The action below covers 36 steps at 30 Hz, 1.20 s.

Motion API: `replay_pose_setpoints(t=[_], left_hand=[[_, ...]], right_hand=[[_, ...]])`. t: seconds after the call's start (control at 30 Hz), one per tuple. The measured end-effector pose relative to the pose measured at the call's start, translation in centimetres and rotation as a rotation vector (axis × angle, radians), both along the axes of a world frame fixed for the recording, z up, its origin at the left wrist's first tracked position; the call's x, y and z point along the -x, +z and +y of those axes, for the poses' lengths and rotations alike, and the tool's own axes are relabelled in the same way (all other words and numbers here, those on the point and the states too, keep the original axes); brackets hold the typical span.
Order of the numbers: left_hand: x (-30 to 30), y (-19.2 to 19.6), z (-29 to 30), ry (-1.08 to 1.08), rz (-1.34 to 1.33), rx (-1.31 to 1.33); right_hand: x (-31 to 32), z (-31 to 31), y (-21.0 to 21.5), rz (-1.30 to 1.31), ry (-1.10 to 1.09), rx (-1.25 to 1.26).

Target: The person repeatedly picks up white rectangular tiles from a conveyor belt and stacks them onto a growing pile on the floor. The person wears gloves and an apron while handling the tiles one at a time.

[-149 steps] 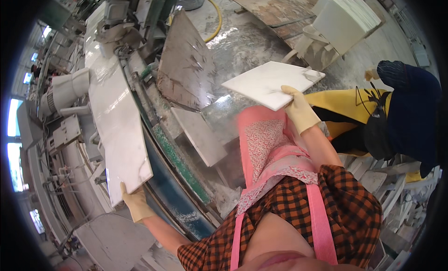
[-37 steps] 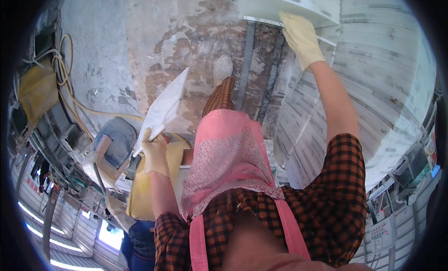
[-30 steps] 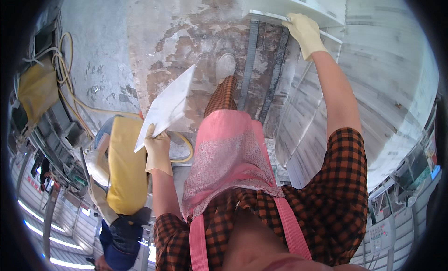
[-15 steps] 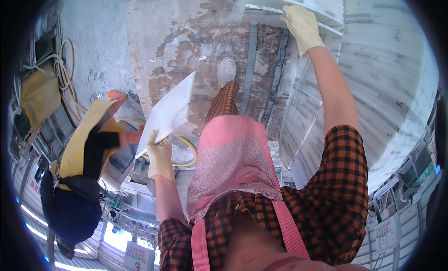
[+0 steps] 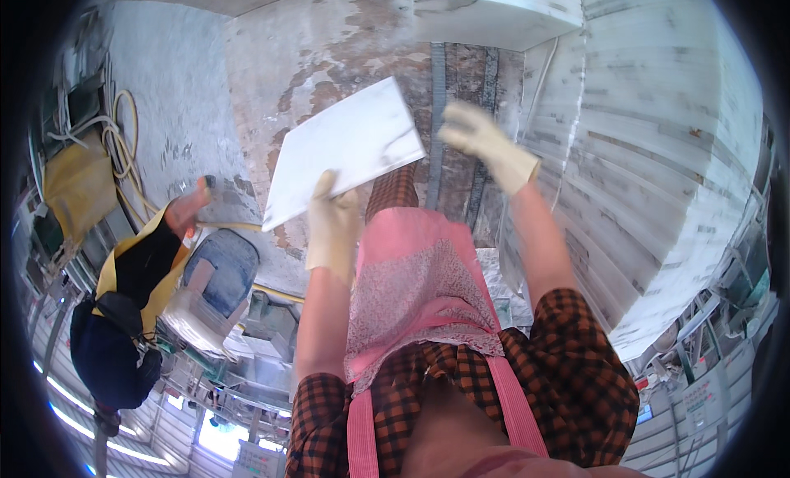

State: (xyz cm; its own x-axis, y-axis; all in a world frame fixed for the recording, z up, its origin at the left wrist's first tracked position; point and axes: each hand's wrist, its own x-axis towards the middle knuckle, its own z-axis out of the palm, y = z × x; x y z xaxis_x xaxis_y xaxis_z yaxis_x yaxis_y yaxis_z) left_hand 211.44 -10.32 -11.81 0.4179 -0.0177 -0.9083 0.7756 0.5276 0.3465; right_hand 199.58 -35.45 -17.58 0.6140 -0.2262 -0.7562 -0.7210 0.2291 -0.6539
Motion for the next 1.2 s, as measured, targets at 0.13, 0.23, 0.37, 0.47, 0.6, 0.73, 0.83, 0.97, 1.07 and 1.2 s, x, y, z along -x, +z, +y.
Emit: replay_pose_setpoints(t=[0.13, 0.23, 0.37, 0.47, 0.6, 0.73, 0.83, 0.97, 1.07, 1.2], left_hand=[[2.3, -3.1, -7.2, 0.013, 0.087, 0.238], [5.0, -5.6, -12.1, 0.022, 0.148, 0.211], [7.1, -7.6, -16.5, -0.078, 0.3, 0.306], [8.0, -8.3, -18.4, -0.209, 0.315, 0.365], [8.0, -9.8, -20.6, -0.358, 0.238, 0.408], [7.6, -11.9, -22.9, -0.389, 0.205, 0.435], [7.1, -12.6, -24.0, -0.402, 0.213, 0.471], [6.4, -12.2, -25.1, -0.463, 0.266, 0.459], [5.9, -11.3, -25.7, -0.66, 0.123, 0.486], [4.5, -10.0, -25.5, -0.903, -0.039, 0.442]], right_hand=[[0.6, 8.8, -1.1, -0.545, -0.702, -0.36], [0.4, 7.4, -1.1, -0.388, -1.17, -0.331], [2.0, 1.9, -1.4, -0.109, -1.194, -0.113], [3.3, -0.8, -2.4, -0.038, -1.187, -0.051], [3.9, -3.0, -4.1, -0.027, -1.227, -0.05], [3.8, -5.0, -5.7, -0.081, -1.243, -0.056], [3.8, -6.4, -6.8, -0.121, -1.115, 0.003], [3.4, -8.2, -7.9, -0.124, -1.259, -0.104], [3.2, -9.2, -8.1, -0.109, -1.284, -0.129], [2.4, -9.9, -7.2, -0.193, -1.258, -0.104]])
